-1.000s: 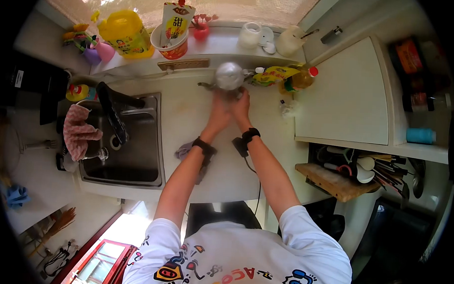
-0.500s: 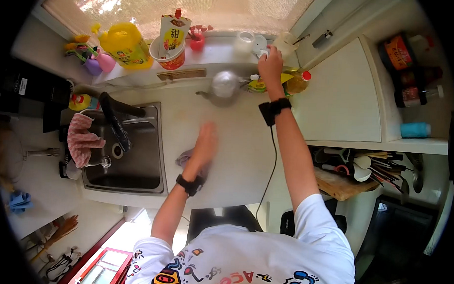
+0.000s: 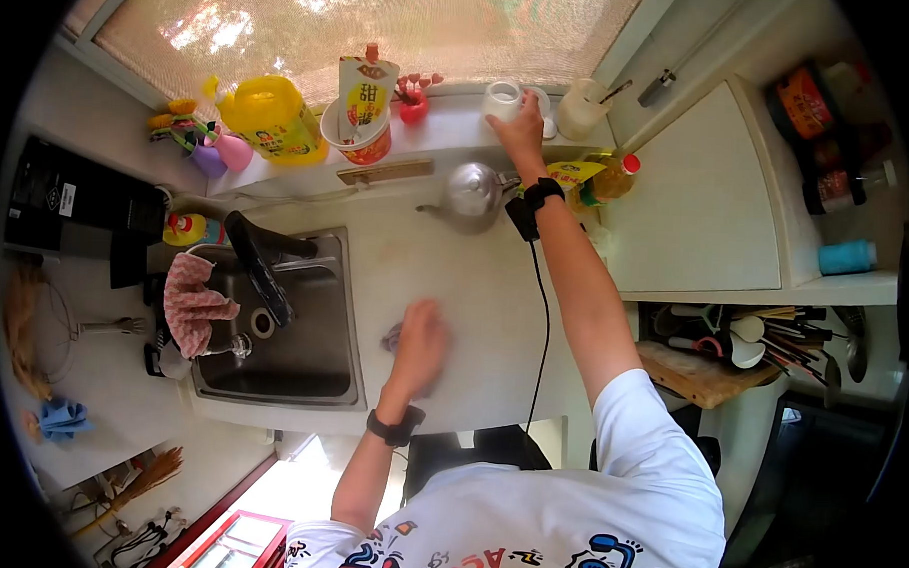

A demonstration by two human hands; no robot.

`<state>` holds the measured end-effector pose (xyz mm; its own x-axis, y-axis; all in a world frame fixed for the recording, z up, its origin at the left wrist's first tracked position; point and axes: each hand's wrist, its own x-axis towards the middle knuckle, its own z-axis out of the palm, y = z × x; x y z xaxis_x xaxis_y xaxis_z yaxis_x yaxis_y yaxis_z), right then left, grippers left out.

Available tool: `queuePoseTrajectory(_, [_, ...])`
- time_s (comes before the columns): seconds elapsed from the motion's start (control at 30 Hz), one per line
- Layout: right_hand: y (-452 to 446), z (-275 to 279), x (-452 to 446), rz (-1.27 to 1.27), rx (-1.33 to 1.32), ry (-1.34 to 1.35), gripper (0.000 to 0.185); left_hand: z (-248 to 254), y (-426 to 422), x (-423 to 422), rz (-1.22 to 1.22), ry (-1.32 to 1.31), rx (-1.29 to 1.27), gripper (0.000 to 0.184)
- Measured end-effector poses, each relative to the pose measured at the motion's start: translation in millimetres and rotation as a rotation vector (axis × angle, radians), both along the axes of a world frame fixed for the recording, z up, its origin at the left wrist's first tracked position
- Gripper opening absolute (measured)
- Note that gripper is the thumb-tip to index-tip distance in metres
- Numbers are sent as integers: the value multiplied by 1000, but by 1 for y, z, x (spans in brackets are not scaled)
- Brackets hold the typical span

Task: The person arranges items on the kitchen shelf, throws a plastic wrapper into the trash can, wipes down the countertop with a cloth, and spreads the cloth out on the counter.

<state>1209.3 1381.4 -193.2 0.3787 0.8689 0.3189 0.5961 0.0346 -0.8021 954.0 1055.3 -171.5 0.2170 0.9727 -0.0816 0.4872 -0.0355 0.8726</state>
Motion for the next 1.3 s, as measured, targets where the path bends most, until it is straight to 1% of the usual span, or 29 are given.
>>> queuePoseTrajectory(0.03, [-1,1,-3,7,-5,-3,83,4,-2,-2,9,-13,-21,36])
queuePoseTrajectory(0.17, [4,0,-24,20,14,-18,89,4,-9,-9,18,6,-37,35])
queuePoseTrajectory(0.27, [9,-2,-36,37,29,-8,92,-5,-11,-13,1,10,-4,35])
queuePoseTrajectory(0.43, [7,-2,-43,71,38,7,96,-1,-11,-14,-8,-15,-14,35])
queuePoseTrajectory(0.47, [4,-3,-40,64,52,14,89,-2,-9,-13,-20,-12,-7,35])
queuePoseTrajectory(0.53, [-14,16,-34,51,78,23,76,2,-8,-11,-18,-15,-36,36])
queuePoseTrajectory(0.63, [-29,24,2,-199,-26,-67,61,4,-4,-9,-19,3,-51,35])
queuePoseTrajectory(0.73, [-41,21,21,-243,-51,-123,51,4,-3,-7,-28,-37,-69,35])
queuePoseTrajectory(0.83, [-26,6,31,-203,-58,-100,50,0,-1,-3,-44,-55,-73,35])
queuePoseTrajectory(0.93, [-6,-6,35,-233,-42,-111,42,-12,-2,-4,-61,-11,-39,35])
queuePoseTrajectory(0.97, [-1,-9,38,-251,-75,-72,39,-16,-3,-4,-68,11,-23,34])
queuePoseTrajectory(1.03, [0,-8,38,-284,-149,5,35,-11,-5,-5,-59,7,-31,34])
queuePoseTrajectory(1.13, [-1,-11,32,-228,-2,-52,30,-2,-7,-9,-62,2,-39,34])
queuePoseTrajectory(1.23, [-4,-11,21,-179,-41,-91,31,6,-9,-10,-70,11,-56,34])
queuePoseTrajectory(1.3, [-4,-9,17,-165,-89,-59,32,6,-10,-12,-76,15,-59,33])
